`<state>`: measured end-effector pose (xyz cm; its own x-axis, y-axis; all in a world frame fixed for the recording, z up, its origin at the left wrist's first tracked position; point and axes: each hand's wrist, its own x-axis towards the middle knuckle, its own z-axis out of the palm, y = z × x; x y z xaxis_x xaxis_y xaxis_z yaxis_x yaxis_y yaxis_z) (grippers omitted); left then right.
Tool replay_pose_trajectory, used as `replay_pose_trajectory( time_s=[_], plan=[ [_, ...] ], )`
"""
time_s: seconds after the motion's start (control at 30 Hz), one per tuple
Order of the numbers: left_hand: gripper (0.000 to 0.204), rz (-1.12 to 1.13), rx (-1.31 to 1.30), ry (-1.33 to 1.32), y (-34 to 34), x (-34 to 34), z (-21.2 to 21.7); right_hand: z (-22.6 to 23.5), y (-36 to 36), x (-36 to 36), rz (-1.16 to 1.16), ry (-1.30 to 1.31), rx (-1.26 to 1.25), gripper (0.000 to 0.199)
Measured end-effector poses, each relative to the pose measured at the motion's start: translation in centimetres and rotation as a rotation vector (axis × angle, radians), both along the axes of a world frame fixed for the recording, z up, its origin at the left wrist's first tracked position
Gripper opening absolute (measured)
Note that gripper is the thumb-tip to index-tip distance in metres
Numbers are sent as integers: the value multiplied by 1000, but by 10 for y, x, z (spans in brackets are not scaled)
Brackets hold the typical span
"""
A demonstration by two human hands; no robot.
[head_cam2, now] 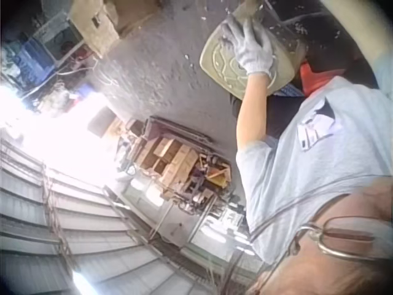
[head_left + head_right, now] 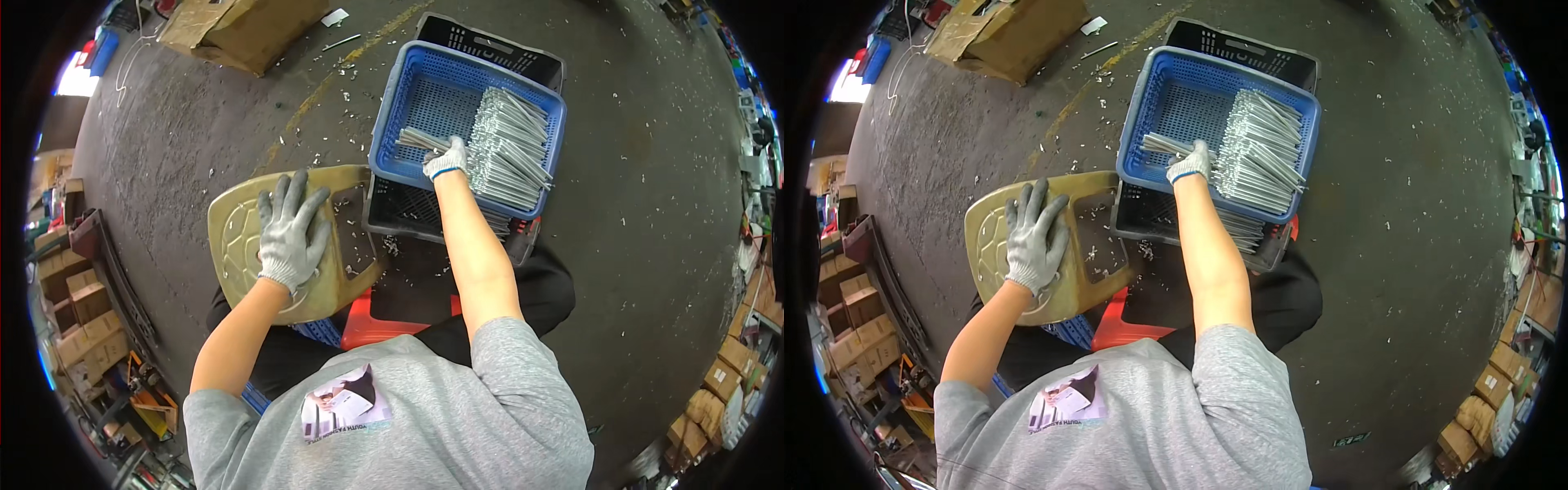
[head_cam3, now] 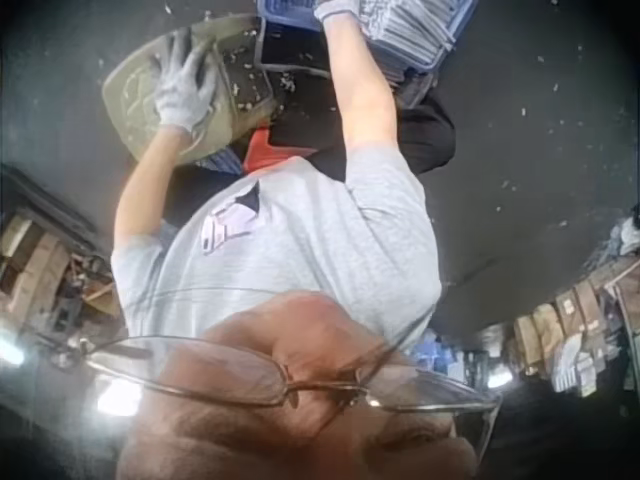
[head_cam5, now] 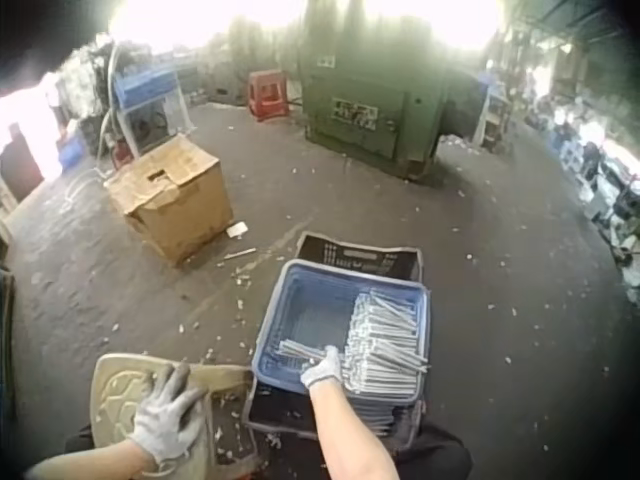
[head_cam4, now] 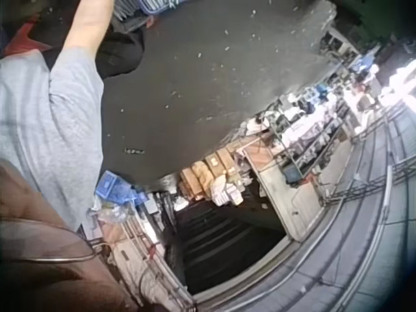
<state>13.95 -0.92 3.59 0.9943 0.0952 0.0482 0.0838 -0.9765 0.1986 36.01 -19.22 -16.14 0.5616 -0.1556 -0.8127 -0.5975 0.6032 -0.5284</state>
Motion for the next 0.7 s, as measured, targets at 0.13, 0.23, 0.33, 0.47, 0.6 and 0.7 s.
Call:
replay_pose_trajectory(
  time_s=[0.13, 0.23, 0.33, 0.47, 0.6, 0.7],
  plan=[
    [49, 7, -7, 14, -1, 4, -2, -22, 4, 12, 80, -34, -182, 17],
    [47, 9, -10, 55, -3, 6, 3, -34, 7, 13, 156, -58, -310, 18],
    [45, 18, -16, 86, -3, 7, 3, -43, 10, 12, 240, -94, -440, 20],
    [50, 8, -1, 65, 0, 6, 0, -50, 5, 22, 365, -162, -611, 24],
    [51, 0, -20, 78, 0, 7, -2, -57, -7, 51, 480, -227, -797, 28],
    [51, 7, -18, 93, 2, 4, -2, -47, 2, 51, 683, -299, -943, 26]
  ],
)
